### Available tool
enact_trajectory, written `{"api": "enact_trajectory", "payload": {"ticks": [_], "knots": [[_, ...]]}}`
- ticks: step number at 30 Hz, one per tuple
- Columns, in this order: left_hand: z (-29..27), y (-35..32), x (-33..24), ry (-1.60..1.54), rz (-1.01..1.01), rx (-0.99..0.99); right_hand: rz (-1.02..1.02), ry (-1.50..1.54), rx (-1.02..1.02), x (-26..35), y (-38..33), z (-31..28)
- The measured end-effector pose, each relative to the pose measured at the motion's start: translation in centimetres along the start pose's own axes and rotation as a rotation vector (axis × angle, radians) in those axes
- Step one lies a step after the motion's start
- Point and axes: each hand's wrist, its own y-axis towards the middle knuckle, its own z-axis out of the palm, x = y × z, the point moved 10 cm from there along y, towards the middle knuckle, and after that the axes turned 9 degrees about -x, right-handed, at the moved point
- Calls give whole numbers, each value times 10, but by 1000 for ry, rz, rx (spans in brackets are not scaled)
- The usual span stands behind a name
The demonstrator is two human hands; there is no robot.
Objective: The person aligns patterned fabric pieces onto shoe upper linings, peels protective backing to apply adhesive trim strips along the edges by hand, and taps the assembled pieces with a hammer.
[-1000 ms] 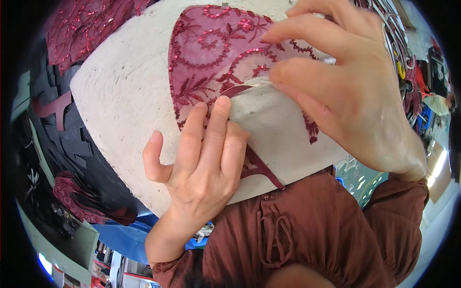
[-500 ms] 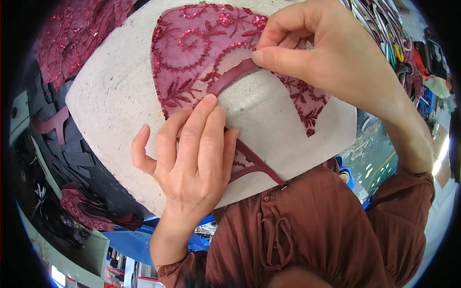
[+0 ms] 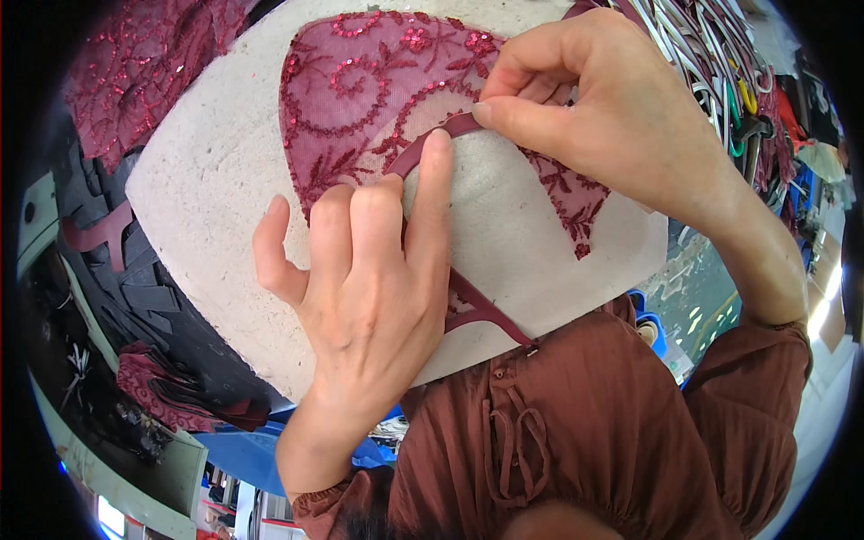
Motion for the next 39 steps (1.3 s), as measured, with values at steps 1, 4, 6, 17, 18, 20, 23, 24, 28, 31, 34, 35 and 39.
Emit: {"api": "enact_trajectory", "payload": {"ticks": [1, 4, 6, 17, 18, 20, 23, 24, 28, 31, 34, 35, 39], "knots": [[1, 2, -1, 13, 22, 3, -16, 15, -2, 1, 0, 1], [3, 7, -6, 30, 60, -37, -75, -119, -46, 3, 0, 3], [2, 11, -8, 37, 75, -81, -62, -5, -82, 4, -1, 2], [7, 19, -15, 14, 160, 23, 485, 258, 6, -56, -39, -5], [7, 20, -18, 14, 173, 13, 276, 165, -145, -43, -39, -32], [6, 21, -21, 8, 184, -11, 66, -87, -403, -34, -60, -75], [8, 22, -25, 33, 200, -2, -404, -421, -186, -4, -93, -57], [6, 23, -27, 32, 217, -27, -408, -414, -204, -8, -102, -50], [3, 26, -29, -78, 218, -71, -356, -549, -131, -25, -116, -24], [3, 27, -24, -172, 181, -69, -281, -388, -289, -22, -117, -38], [3, 27, -23, -203, 207, -98, -255, -422, -276, -14, -115, -34], [0, 27, -23, -215, 225, -141, -278, -402, -304, -8, -115, -32], [1, 25, -23, -215, 261, -194, 216, 18, -362, -42, -127, -29]]}}
